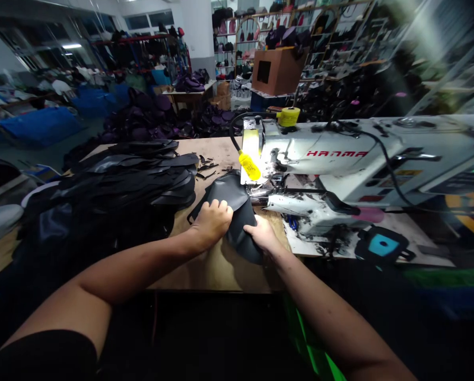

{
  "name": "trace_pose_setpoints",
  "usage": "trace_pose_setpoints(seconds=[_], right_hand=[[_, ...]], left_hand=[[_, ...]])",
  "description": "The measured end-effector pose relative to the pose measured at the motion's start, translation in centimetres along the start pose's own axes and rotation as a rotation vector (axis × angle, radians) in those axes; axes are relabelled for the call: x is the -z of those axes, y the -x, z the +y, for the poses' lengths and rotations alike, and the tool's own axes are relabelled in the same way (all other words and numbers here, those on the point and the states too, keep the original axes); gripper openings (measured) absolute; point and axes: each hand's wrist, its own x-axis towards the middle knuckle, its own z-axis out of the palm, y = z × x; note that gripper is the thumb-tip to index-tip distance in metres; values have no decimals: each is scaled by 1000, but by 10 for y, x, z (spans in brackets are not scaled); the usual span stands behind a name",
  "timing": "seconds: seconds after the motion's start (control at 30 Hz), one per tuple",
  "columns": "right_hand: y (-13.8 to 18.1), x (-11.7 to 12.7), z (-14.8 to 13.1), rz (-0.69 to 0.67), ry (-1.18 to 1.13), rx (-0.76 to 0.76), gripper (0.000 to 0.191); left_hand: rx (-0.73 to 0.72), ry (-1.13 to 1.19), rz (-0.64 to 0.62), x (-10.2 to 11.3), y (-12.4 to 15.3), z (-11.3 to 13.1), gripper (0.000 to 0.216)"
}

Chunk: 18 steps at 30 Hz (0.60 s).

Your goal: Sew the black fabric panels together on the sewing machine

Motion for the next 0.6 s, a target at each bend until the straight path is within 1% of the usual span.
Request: trace_pose_setpoints(seconds=[0.07, 0.13, 0.2, 0.27, 0.33, 0.37, 0.5, 0.6], right_hand=[[0, -1, 5, -8, -5, -6, 21], [0, -2, 7, -13, 4, 9, 20], [2, -2, 6, -23, 8, 48, 22], [4, -1, 1, -39, -12, 84, 22], [3, 1, -5, -64, -36, 131, 24], [1, 3, -8, -73, -44, 158, 25], [-16, 10, -19, -85, -44, 254, 25], [-34, 10, -24, -64, 33, 245, 18]], left_hand=[[9, 12, -89, 16, 7, 3, 24], [-7, 31, -183, 26, 8, 6, 28], [-81, 62, -265, 31, 3, 11, 29], [-176, 86, -301, 30, -5, 16, 28], [-235, 100, -280, 28, -14, 20, 26], [-242, 107, -258, 26, -19, 22, 25], [-186, 145, -166, 19, -33, 29, 27], [-139, 211, -99, 11, -44, 35, 24]])
